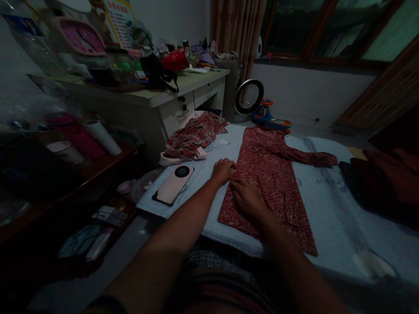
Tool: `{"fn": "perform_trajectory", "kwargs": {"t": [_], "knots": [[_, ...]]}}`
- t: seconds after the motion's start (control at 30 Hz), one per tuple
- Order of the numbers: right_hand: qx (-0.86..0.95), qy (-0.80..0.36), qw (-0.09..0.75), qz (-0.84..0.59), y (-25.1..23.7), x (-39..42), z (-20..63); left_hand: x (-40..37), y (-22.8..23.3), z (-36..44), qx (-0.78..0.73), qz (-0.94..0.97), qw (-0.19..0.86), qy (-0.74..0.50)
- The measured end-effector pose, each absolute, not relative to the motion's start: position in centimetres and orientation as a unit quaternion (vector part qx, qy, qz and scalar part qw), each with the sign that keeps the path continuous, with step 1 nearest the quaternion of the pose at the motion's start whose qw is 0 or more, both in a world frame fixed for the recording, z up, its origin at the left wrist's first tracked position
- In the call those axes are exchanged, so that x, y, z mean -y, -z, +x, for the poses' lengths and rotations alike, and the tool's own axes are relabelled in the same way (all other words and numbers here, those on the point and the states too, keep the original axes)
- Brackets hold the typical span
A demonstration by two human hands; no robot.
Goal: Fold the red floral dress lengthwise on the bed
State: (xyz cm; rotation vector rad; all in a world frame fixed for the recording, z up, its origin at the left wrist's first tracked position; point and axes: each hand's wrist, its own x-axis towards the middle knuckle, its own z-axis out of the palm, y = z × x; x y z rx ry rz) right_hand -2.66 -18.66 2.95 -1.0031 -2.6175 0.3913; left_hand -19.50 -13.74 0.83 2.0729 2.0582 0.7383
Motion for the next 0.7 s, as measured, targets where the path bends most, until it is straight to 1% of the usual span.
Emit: {"fn": "perform_trajectory", "kwargs": {"t": [0.2,0.7], "knots": [[0.926,-0.094,0.145,-0.335,-2.6,19.4,-2.6,13.7,-0.8,-19.4,-0.681,0.686,0.062,-0.249],[0.942,-0.125,0.133,-0.283,-3.3,22.0,-1.7,13.8,-0.6,-19.4,-0.677,0.691,0.049,-0.249]]}}
